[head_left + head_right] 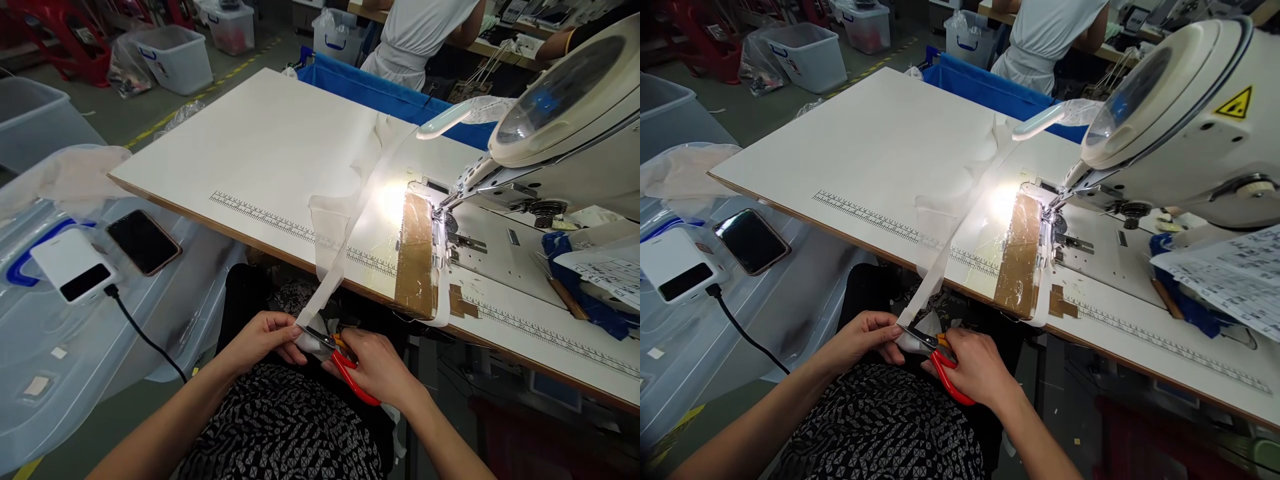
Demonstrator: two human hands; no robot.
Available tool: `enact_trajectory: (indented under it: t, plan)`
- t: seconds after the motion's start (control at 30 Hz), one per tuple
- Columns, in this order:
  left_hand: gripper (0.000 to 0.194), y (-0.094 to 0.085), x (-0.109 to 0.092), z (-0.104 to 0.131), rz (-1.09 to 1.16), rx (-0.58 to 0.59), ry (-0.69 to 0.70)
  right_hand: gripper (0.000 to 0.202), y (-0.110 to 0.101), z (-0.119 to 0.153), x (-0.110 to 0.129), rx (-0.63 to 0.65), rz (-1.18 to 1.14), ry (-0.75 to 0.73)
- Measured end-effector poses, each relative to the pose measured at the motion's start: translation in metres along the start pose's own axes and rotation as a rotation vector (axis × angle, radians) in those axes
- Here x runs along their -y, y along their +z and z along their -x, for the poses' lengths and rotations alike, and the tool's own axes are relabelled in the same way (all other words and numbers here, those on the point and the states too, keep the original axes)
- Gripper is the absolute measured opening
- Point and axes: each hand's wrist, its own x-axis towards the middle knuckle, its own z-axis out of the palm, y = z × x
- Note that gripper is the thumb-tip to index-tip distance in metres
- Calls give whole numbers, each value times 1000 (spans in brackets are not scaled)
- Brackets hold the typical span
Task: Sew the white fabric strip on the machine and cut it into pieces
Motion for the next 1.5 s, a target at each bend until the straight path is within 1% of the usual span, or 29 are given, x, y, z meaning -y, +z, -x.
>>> enact_trajectory:
  t: [0.13, 0.33, 0.43, 0.5, 0.53, 0.57, 0.6, 0.67, 0.7, 0.73, 0.77, 0.8, 0.83, 0.9, 0.97, 1.03, 1.1, 1.17, 1.23, 1.27, 1.3, 1.37, 1.43, 1.47, 1.5]
  plan:
    - [44, -1, 0, 2, -17, 12, -3, 46, 2, -4, 3, -26, 16, -6]
    - [43, -2, 1, 2, -48, 19, -11, 51, 10, -7, -4, -21, -83, 6]
    - [46, -6, 0, 1, -84, 7, -19, 49, 11, 0, -10, -22, -102, 7]
    - [48, -10, -2, 2, -189, -21, 10, 48, 13, 8, -14, -42, -131, 34]
    - [49, -12, -4, 4, -285, -80, 56, 47, 15, 14, -16, -53, -155, 54]
    - [49, -14, -6, 5, -408, -174, 129, 47, 17, 20, -18, -61, -183, 74]
    - [47, -14, -10, 6, -542, -294, 231, 46, 20, 25, -19, -67, -216, 92]
    - [35, -10, -20, 5, -787, -524, 498, 46, 27, 35, -19, -77, -288, 111]
    - [30, -5, -26, 3, -884, -595, 638, 45, 29, 39, -17, -87, -323, 115]
    - [26, 1, -32, 0, -965, -630, 764, 45, 32, 42, -16, -102, -354, 120]
    - [24, 8, -38, -5, -1038, -640, 866, 44, 33, 44, -14, -120, -384, 123]
    - [23, 15, -44, -10, -1108, -645, 933, 44, 34, 46, -12, -139, -411, 124]
    - [23, 21, -48, -15, -1172, -654, 963, 43, 35, 48, -10, -155, -435, 122]
    - [26, 29, -51, -23, -1239, -686, 948, 42, 35, 51, -8, -175, -479, 123]
    - [26, 34, -48, -28, -1201, -676, 888, 42, 36, 56, -10, -197, -514, 128]
    - [23, 38, -43, -30, -1068, -599, 796, 43, 38, 62, -13, -229, -551, 135]
    - [21, 44, -39, -30, -875, -498, 701, 44, 40, 67, -18, -265, -590, 147]
    - [21, 48, -37, -30, -672, -413, 634, 45, 41, 74, -23, -288, -617, 174]
    - [25, 44, -34, -28, -526, -366, 592, 46, 40, 81, -26, -304, -620, 210]
    - [27, 37, -30, -26, -484, -373, 566, 46, 39, 85, -28, -310, -612, 227]
    - [28, 25, -24, -25, -463, -407, 527, 46, 39, 90, -29, -316, -600, 244]
    - [27, -8, -7, -19, -488, -543, 409, 46, 38, 98, -32, -325, -586, 278]
    - [19, -43, 14, -11, -638, -746, 212, 45, 40, 102, -34, -324, -597, 306]
    - [15, -56, 24, -6, -748, -824, 105, 45, 42, 102, -35, -317, -610, 315]
    - [13, -64, 31, 0, -808, -865, 58, 44, 44, 101, -35, -305, -625, 317]
